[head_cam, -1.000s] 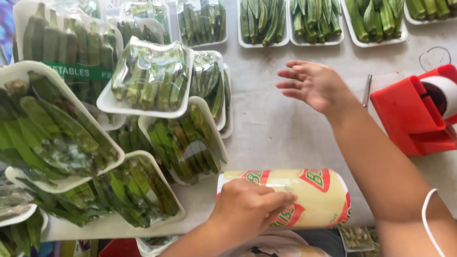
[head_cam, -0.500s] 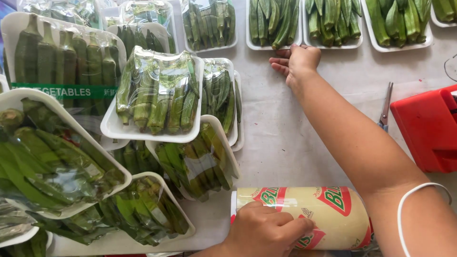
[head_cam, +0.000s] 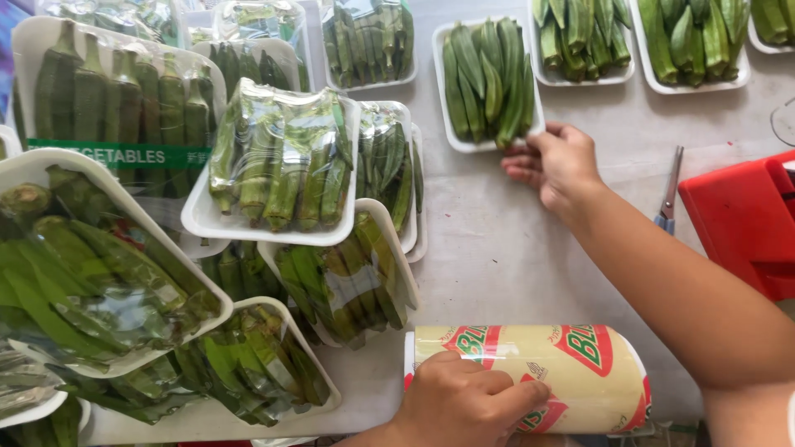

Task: Wrapping trays of okra with plastic film and cutting it with scissors

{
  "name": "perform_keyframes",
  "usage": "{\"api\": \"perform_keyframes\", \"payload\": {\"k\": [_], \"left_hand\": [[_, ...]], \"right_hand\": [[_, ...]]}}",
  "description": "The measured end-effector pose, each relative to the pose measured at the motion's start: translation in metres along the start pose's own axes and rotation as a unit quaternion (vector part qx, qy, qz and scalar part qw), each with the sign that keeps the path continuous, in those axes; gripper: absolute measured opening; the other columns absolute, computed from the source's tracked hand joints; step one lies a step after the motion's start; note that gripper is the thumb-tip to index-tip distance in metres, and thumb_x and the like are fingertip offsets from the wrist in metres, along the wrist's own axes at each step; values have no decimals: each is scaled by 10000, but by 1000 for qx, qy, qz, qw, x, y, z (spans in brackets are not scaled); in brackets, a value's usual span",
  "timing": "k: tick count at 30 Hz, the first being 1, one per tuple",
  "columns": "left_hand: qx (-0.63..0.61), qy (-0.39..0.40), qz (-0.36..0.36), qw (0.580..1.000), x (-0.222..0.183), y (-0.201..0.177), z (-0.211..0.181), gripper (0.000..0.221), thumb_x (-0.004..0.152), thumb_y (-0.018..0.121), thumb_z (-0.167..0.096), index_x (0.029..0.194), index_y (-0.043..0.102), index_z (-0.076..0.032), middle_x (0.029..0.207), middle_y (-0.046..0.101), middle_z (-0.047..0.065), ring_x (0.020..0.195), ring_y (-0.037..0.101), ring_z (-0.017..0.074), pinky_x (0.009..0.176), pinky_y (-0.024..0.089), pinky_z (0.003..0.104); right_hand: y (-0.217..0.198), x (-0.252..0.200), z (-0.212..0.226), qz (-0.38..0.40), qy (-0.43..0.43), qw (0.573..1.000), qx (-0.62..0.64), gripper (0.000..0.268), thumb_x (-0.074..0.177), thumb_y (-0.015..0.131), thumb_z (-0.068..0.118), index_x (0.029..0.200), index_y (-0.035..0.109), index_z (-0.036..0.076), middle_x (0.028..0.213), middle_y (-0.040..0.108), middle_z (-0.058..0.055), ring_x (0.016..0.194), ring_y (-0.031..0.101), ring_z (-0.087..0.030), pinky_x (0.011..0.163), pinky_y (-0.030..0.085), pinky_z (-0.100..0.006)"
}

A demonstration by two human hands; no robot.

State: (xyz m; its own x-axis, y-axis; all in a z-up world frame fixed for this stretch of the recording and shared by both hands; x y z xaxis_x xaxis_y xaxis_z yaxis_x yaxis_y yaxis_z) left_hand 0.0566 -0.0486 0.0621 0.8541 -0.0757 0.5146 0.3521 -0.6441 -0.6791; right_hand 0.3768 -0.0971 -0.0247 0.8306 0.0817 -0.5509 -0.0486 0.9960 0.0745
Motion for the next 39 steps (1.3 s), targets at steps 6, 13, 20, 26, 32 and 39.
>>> {"api": "perform_keyframes", "payload": {"k": [6, 13, 20, 26, 32, 39], "left_hand": [[-19, -8, 36, 999, 1, -8, -6, 288, 733, 622, -112, 989, 713, -209, 603, 448, -19, 433, 433, 236, 411, 328, 381], [-9, 6, 17, 1000, 4, -17, -23, 56, 989, 706, -204, 954, 723, -244, 788, 520, -15, 414, 371, 207, 399, 338, 360], [1, 15, 6, 1000, 6, -24, -34, 140, 962, 624, -108, 923, 681, -230, 1005, 730, -82, 541, 490, 162, 472, 355, 289], [-4, 46, 5, 999, -7, -18, -31, 155, 999, 629, -172, 994, 774, -229, 1148, 787, -84, 601, 630, 143, 485, 396, 290], [-22, 42, 33, 998, -6, -20, -28, 171, 991, 629, -133, 1028, 755, -242, 1172, 784, -86, 576, 617, 171, 550, 426, 299], [-6, 61, 15, 998, -6, -19, -30, 75, 1017, 690, -212, 991, 750, -249, 1170, 786, -101, 531, 553, 129, 514, 373, 272]], "right_hand": [[-96, -45, -7, 48, 17, 990, -131, 250, 911, 619, 90, 1108, 470, 127, 895, 716, -184, 568, 670, -276, 447, 535, -334], [-121, -19, 19, 81, -63, 967, -234, 274, 1037, 468, 20, 1271, 611, 4, 1065, 703, -159, 747, 682, -241, 676, 602, -323], [-76, 10, 39, 129, -24, 952, -276, 193, 1026, 521, 61, 1134, 672, 109, 742, 658, -65, 555, 609, -173, 469, 544, -338], [-70, 12, 37, 130, -11, 960, -246, 181, 1088, 519, 170, 969, 653, 143, 707, 618, -51, 528, 569, -180, 439, 517, -362], [-56, 21, 31, 114, -21, 973, -200, 265, 1119, 509, 302, 877, 540, 201, 742, 580, 31, 565, 532, -112, 453, 433, -271], [-51, 47, 18, 153, -15, 979, -137, 248, 1116, 512, 250, 946, 660, 147, 789, 683, -27, 645, 631, -146, 552, 558, -334]]}}
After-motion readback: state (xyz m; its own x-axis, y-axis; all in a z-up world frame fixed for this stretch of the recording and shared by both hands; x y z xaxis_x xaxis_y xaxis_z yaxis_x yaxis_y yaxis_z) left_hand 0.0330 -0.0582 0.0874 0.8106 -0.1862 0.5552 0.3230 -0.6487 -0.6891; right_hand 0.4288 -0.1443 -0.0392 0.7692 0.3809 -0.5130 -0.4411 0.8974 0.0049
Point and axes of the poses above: each hand's wrist, its own x-axis towards the middle knuckle, its own y-axis out of the palm, z = x × y, the point moved 1 cm from there along x, towards the middle knuckle
